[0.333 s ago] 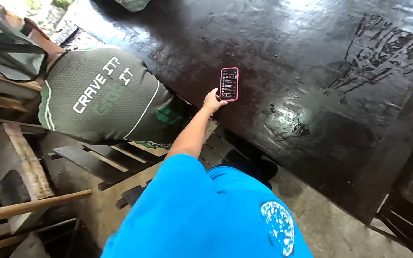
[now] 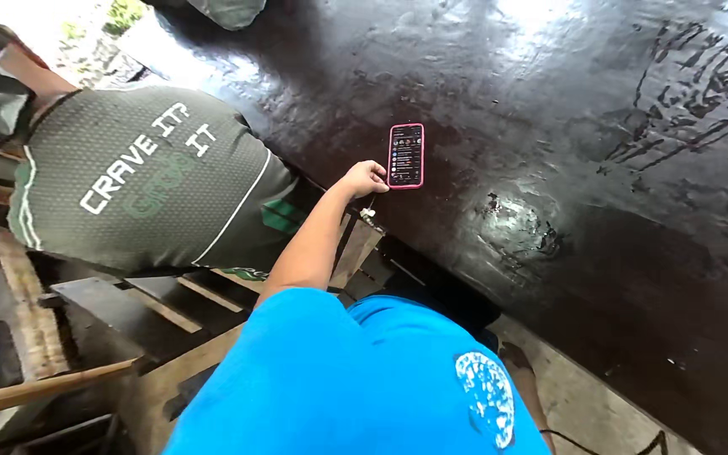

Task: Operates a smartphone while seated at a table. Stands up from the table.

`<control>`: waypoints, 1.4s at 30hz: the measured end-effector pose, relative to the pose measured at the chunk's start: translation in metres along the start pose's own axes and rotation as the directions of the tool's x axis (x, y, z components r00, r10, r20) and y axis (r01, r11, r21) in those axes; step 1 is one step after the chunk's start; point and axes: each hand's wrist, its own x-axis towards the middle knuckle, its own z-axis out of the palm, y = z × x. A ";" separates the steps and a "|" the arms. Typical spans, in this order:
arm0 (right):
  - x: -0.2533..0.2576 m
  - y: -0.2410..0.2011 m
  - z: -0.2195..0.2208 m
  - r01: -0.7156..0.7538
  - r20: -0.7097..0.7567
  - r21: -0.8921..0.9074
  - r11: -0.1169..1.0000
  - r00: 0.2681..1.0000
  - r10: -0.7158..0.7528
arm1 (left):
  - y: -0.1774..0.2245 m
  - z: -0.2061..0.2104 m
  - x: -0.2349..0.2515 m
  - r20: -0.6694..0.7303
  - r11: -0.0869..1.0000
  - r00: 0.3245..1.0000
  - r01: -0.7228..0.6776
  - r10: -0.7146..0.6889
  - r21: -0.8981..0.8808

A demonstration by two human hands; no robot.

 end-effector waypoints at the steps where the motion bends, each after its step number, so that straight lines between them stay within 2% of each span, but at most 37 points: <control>1: 0.007 -0.020 -0.003 0.006 0.009 -0.026 1.000 1.000 -0.006 | 0.000 -0.002 0.000 0.026 0.999 0.999 -0.028 0.029 -0.015; 2: 0.009 -0.064 -0.013 -0.063 0.067 -0.049 0.997 0.996 0.067 | 0.001 -0.005 -0.001 0.055 0.999 0.997 -0.045 0.047 -0.027; 3: 0.007 -0.124 -0.029 -0.203 0.203 -0.117 0.972 0.953 0.224 | 0.002 -0.009 -0.002 0.076 0.998 0.996 -0.054 0.057 -0.038; 4: 0.006 -0.167 -0.033 -0.270 0.220 -0.158 0.950 0.928 0.301 | 0.002 -0.012 -0.003 0.088 0.997 0.994 -0.056 0.061 -0.049; 6: 0.007 -0.200 -0.027 -0.258 0.188 -0.193 0.947 0.937 0.294 | 0.000 -0.017 0.000 0.114 0.994 0.991 -0.058 0.068 -0.089; 8: 0.010 -0.204 -0.014 -0.212 0.206 -0.228 0.950 0.944 0.260 | -0.004 -0.021 0.005 0.131 0.980 0.990 -0.019 0.046 -0.200; 10: 0.020 -0.203 0.003 -0.189 0.292 -0.294 0.937 0.916 0.276 | -0.009 -0.025 0.013 0.141 0.930 0.990 0.052 -0.001 -0.363; 11: 0.028 -0.193 0.014 -0.131 0.354 -0.327 0.936 0.901 0.250 | -0.011 -0.027 0.016 0.163 0.902 0.986 0.089 -0.021 -0.423; 12: 0.034 -0.166 0.030 -0.014 0.352 -0.303 0.953 0.928 0.125 | -0.013 -0.029 0.019 0.187 0.876 0.982 0.111 -0.025 -0.469; 13: 0.041 -0.124 0.052 0.161 0.256 -0.247 0.956 0.962 -0.096 | -0.015 -0.030 0.022 0.212 0.857 0.977 0.118 -0.011 -0.501; 14: 0.046 -0.110 0.064 0.188 0.259 -0.223 0.956 0.957 -0.127 | -0.018 -0.032 0.025 0.245 0.841 0.969 0.122 0.012 -0.527; 17: 0.026 -0.154 0.073 0.089 0.342 -0.340 0.936 0.939 0.034 | -0.027 -0.038 0.032 0.359 0.770 0.925 0.138 0.125 -0.623; 20: 0.011 -0.188 0.077 0.114 0.380 -0.493 0.862 0.920 0.095 | -0.029 -0.039 0.037 0.398 0.761 0.900 0.132 0.176 -0.635; 23: -0.008 -0.205 0.066 0.231 0.425 -0.456 0.860 0.905 -0.017 | -0.026 -0.030 0.040 0.312 0.829 0.938 0.054 0.149 -0.557; 26: -0.024 -0.212 0.043 0.367 0.438 -0.224 0.903 0.865 -0.243 | -0.024 -0.022 0.039 0.202 0.874 0.962 -0.064 0.181 -0.481; 28: -0.026 -0.222 0.028 0.417 0.403 -0.086 0.905 0.845 -0.351 | -0.025 -0.017 0.036 0.141 0.866 0.966 -0.125 0.218 -0.484; 32: -0.019 -0.256 0.023 0.519 0.185 -0.082 0.851 0.847 -0.498 | -0.029 -0.010 0.029 0.074 0.834 0.962 -0.189 0.264 -0.518; 34: -0.010 -0.274 0.032 0.552 0.098 -0.017 0.834 0.831 -0.548 | -0.034 -0.004 0.028 0.027 0.799 0.958 -0.223 0.286 -0.559; 37: 0.012 -0.297 0.054 0.553 -0.055 0.172 0.815 0.832 -0.552 | -0.040 0.001 0.018 -0.014 0.738 0.935 -0.288 0.353 -0.610; 42: 0.054 -0.327 0.093 0.606 -0.255 0.305 0.735 0.795 -0.550 | -0.053 0.019 -0.002 -0.030 0.567 0.833 -0.402 0.553 -0.719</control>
